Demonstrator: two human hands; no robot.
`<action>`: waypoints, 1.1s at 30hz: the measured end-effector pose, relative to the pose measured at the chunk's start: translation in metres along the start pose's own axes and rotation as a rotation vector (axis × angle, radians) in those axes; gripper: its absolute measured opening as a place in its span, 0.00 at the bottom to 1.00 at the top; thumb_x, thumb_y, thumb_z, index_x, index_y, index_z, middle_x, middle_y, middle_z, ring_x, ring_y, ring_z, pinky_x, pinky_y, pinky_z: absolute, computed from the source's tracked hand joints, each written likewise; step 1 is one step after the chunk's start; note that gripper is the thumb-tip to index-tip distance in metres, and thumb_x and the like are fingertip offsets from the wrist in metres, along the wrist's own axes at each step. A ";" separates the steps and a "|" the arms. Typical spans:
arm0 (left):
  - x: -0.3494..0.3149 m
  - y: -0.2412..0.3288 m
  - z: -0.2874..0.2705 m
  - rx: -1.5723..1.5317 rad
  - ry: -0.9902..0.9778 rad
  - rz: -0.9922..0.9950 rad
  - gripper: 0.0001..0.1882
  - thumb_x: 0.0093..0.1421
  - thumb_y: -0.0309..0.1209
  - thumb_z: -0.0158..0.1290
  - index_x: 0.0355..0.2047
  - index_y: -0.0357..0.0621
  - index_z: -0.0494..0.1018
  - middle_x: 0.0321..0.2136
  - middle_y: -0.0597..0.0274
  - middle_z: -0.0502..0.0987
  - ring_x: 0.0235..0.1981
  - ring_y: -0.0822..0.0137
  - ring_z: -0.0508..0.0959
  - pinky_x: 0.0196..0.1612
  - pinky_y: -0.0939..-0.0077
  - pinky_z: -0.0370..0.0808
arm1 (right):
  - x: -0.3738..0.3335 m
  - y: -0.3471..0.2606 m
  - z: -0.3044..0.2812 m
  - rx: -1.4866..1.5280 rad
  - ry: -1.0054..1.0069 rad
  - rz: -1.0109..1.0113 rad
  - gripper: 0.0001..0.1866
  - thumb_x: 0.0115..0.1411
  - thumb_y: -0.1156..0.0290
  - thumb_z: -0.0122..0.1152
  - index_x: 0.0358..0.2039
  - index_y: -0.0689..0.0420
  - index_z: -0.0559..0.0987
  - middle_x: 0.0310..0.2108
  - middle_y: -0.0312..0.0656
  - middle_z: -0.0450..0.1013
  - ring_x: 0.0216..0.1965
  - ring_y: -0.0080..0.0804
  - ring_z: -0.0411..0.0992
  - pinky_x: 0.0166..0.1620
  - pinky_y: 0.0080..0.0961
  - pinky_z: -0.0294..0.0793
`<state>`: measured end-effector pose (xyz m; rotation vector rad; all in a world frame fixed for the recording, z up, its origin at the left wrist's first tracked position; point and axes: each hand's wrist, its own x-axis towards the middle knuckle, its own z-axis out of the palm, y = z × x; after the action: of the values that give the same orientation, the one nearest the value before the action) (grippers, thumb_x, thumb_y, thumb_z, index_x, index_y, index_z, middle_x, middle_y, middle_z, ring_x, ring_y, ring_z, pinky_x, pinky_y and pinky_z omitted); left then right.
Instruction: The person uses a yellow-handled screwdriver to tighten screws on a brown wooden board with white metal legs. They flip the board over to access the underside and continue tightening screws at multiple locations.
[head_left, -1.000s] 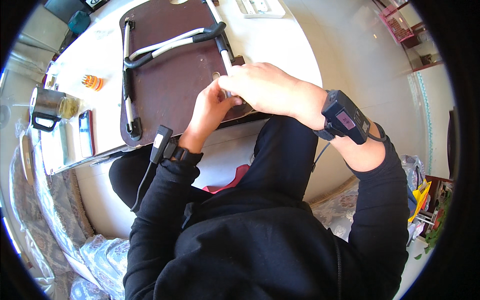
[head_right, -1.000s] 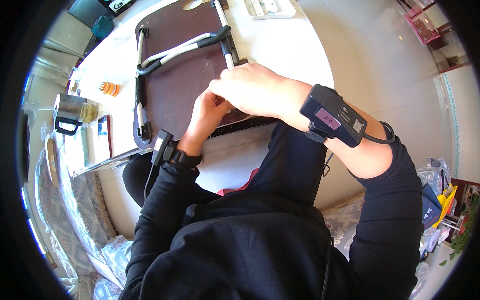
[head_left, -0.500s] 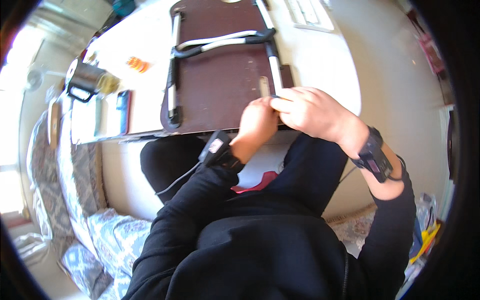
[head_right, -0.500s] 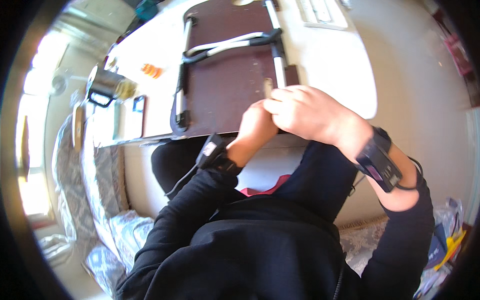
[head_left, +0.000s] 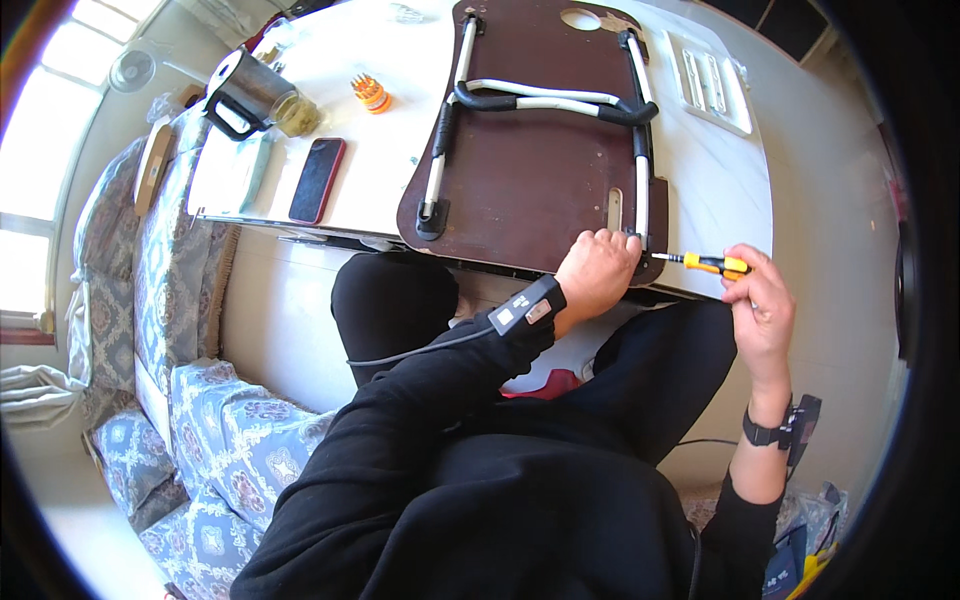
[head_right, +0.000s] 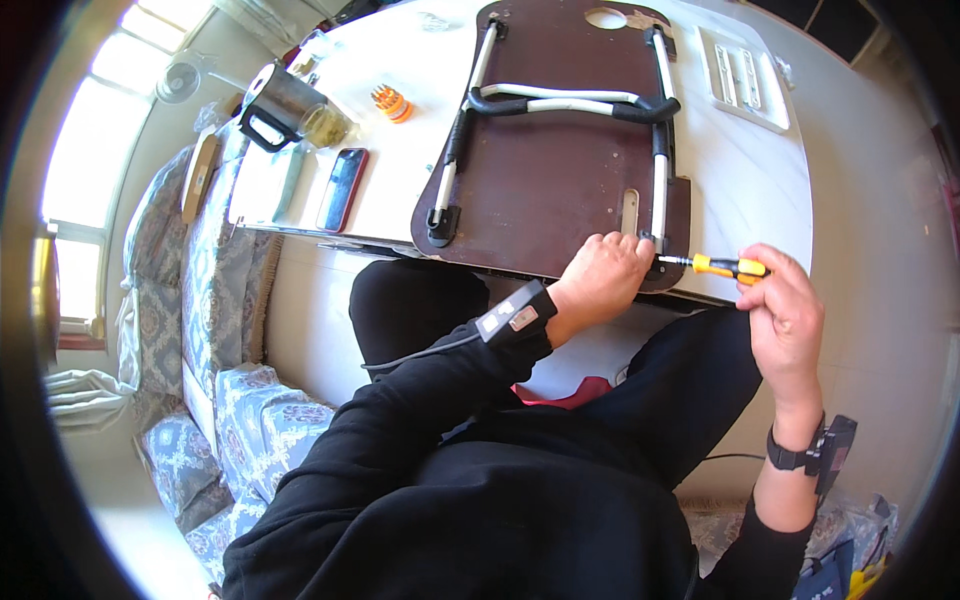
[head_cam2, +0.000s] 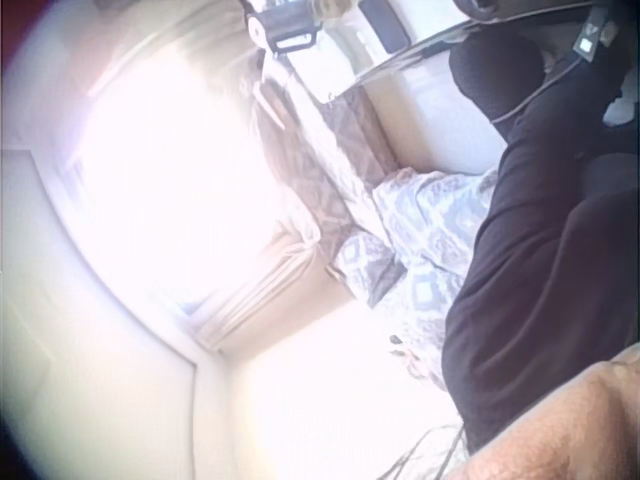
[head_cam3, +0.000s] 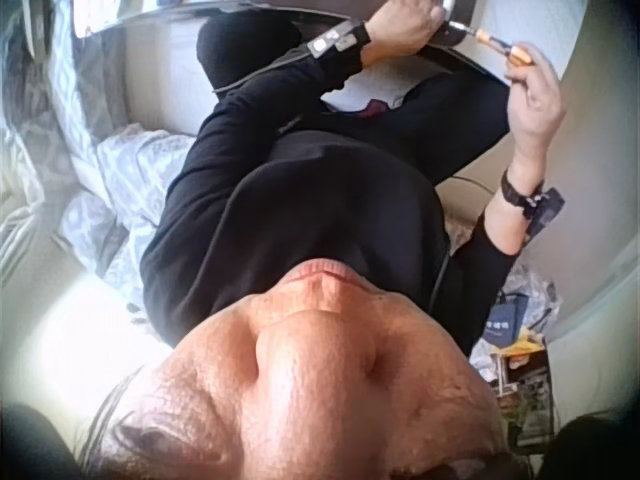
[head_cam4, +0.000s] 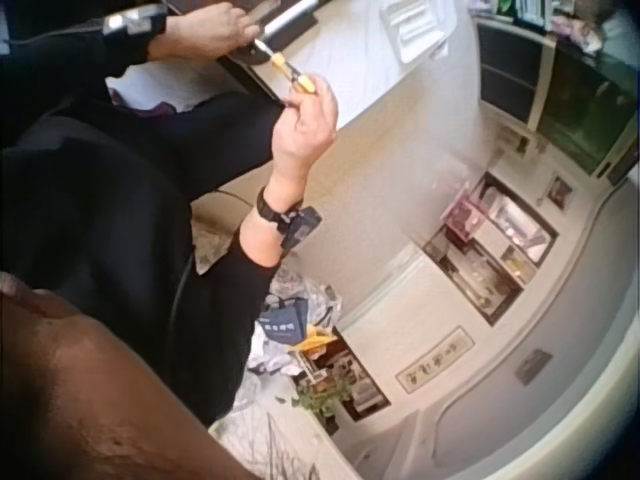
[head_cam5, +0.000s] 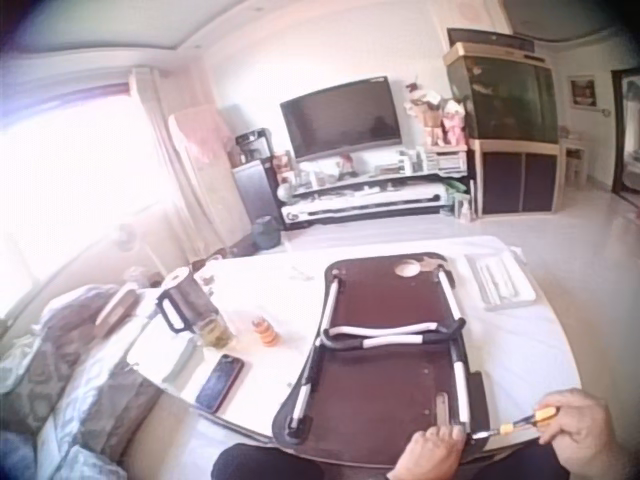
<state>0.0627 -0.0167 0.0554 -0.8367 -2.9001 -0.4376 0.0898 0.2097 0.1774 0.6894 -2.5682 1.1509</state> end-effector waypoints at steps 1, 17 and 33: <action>-0.001 0.000 0.001 -0.001 -0.008 0.008 0.05 0.58 0.29 0.52 0.34 0.43 0.69 0.30 0.58 0.77 0.36 0.58 0.80 0.38 0.63 0.75 | -0.005 0.000 0.002 -0.001 -0.009 0.012 0.10 0.52 0.94 0.54 0.24 0.64 0.71 0.47 0.52 0.77 0.45 0.41 0.78 0.47 0.29 0.81; -0.086 -0.282 -0.034 -0.123 0.645 -0.749 0.09 0.56 0.26 0.61 0.32 0.35 0.72 0.21 0.48 0.75 0.24 0.55 0.76 0.31 0.60 0.74 | -0.028 0.012 0.007 0.172 0.135 0.225 0.10 0.57 0.89 0.61 0.24 0.62 0.72 0.49 0.49 0.76 0.47 0.33 0.76 0.54 0.27 0.73; -0.028 -0.090 -0.039 -0.495 0.406 -0.252 0.11 0.58 0.32 0.64 0.39 0.43 0.78 0.32 0.55 0.77 0.33 0.56 0.79 0.39 0.62 0.77 | -0.008 0.003 0.012 -0.074 -0.009 0.215 0.10 0.61 0.83 0.59 0.44 0.62 0.77 0.38 0.44 0.73 0.37 0.33 0.75 0.42 0.24 0.75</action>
<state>0.0383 -0.1156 0.0656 -0.3550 -2.5431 -1.2241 0.0953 0.2050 0.1645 0.4111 -2.7297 1.1078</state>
